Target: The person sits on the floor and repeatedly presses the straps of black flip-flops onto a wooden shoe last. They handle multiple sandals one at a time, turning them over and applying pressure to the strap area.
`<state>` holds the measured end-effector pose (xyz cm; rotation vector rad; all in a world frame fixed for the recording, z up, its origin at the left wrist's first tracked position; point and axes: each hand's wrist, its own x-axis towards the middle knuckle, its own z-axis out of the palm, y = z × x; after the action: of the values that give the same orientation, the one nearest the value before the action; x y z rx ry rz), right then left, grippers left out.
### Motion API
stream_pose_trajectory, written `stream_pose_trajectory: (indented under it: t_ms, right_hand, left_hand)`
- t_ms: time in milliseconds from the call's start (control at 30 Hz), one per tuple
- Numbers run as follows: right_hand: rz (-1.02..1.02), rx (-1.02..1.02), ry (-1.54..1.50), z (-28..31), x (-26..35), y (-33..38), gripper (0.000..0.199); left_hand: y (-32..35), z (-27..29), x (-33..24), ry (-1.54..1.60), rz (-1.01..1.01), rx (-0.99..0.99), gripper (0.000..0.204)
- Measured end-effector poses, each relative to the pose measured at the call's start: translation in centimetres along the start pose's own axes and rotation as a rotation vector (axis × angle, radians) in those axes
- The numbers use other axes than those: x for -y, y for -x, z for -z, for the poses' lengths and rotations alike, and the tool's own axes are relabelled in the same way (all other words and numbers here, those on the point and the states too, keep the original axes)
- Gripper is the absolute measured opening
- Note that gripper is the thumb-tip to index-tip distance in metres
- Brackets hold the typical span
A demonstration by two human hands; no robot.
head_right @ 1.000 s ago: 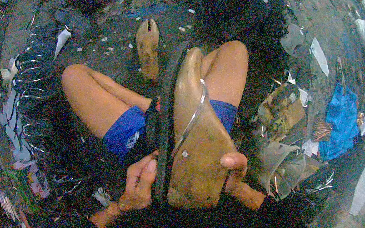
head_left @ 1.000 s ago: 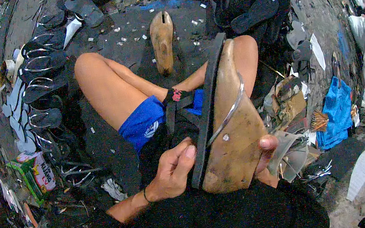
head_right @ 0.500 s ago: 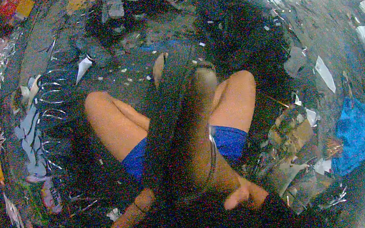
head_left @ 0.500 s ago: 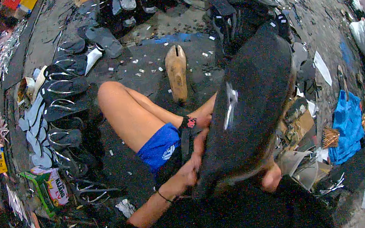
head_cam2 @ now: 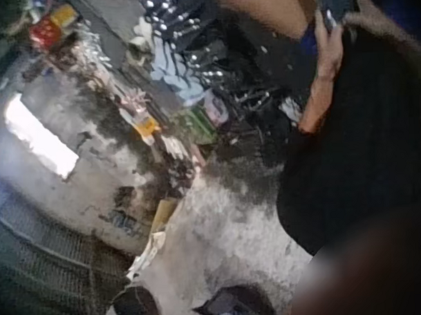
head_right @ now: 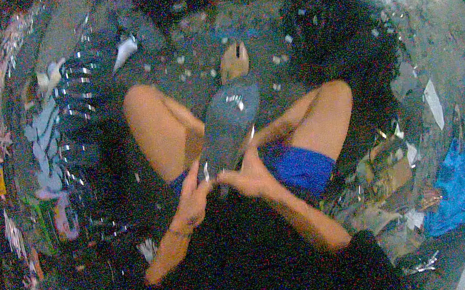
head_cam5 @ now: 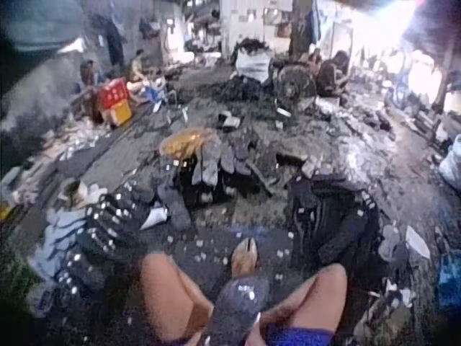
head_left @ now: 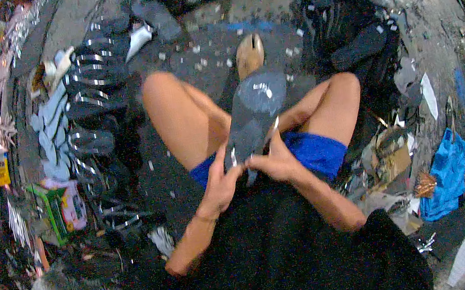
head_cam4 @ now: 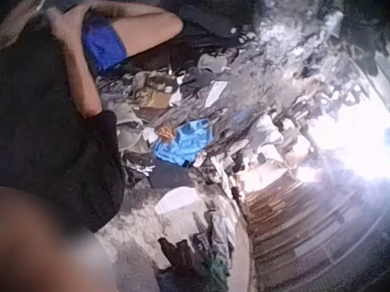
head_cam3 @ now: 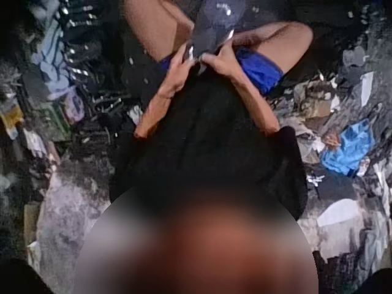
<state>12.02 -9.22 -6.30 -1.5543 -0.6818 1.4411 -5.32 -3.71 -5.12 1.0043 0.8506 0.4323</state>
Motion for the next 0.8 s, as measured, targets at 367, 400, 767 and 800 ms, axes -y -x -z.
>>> stream_pose_trajectory:
  t_ms: [367, 400, 767, 800]
  right_hand:
    - [0.554, -0.301, 0.451, 0.8, 9.3, 0.4, 0.077]
    - [0.567, -0.329, 0.473, 0.9, 9.4, 0.2, 0.076]
    - [0.268, -0.473, 0.441, 8.0, 3.9, -1.9, 0.056]
    - [0.366, -0.528, 0.582, 8.2, 3.4, -4.0, 0.055]
  left_hand:
    - [-12.1, 1.4, -8.3, -0.386, -0.369, -0.567, 0.050]
    - [-12.8, 0.9, -9.0, -0.525, -0.264, -0.664, 0.054]
    - [-18.0, -3.8, -17.1, 0.802, 0.000, -0.242, 0.073]
    - [-17.8, -4.2, -16.5, 0.790, 0.030, -0.183, 0.070]
